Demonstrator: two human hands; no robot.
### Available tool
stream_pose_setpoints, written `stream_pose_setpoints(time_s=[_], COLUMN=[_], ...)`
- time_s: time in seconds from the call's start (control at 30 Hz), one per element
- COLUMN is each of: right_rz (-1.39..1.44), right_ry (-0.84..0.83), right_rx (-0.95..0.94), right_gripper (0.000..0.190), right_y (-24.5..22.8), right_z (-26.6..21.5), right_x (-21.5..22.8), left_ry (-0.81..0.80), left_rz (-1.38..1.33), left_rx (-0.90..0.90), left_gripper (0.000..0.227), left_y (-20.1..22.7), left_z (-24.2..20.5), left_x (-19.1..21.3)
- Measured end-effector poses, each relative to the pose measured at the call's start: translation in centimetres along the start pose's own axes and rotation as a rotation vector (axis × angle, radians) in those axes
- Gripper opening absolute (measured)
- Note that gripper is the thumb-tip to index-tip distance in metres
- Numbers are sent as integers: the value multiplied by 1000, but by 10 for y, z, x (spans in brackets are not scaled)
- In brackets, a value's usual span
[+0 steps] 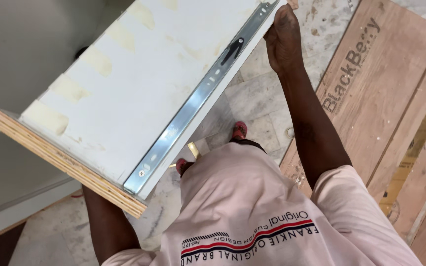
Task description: The person organizes various hand tools on a workbench, then picks up and positions a wooden drawer front against a cabinet frame. They use a tape measure to check dimensions on the wooden piece and the cabinet structure.
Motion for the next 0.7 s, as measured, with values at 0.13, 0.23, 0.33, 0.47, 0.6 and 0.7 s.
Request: stream_pose_setpoints(time_s=[0.13,0.23,0.33,0.47,0.6,0.7], right_rz=[69,75,117,-1,-714,-1011], right_ry=[-32,-106,-126,-115,104,48], right_rx=[-29,-3,-2,-115,103,262], right_gripper=[61,56,45,52,39,23], right_y=[20,33,50,54,-15,-107], right_z=[17,22,31,45,77,65], right_x=[41,67,91,111,135,78], left_ry=[75,155,285,489,577,585], left_rz=[-5,-6,22,102,169,205], left_rx=[-30,-58,-112,-185,-204,-191], left_gripper=[58,60,61,63,66,67], left_y=[3,9,26,47,59,66], left_z=[12,12,7,3,8,19], left_x=[-23,-36,-45,-62,-94,-115])
Point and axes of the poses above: each hand's wrist, its own z-axis towards the middle knuckle, its own x-axis out of the back of the hand, y = z × x, the point moved 10 cm from there along z, towards the middle knuckle, and after that the axes turned 15 degrees about x, right-handed, at the moved point
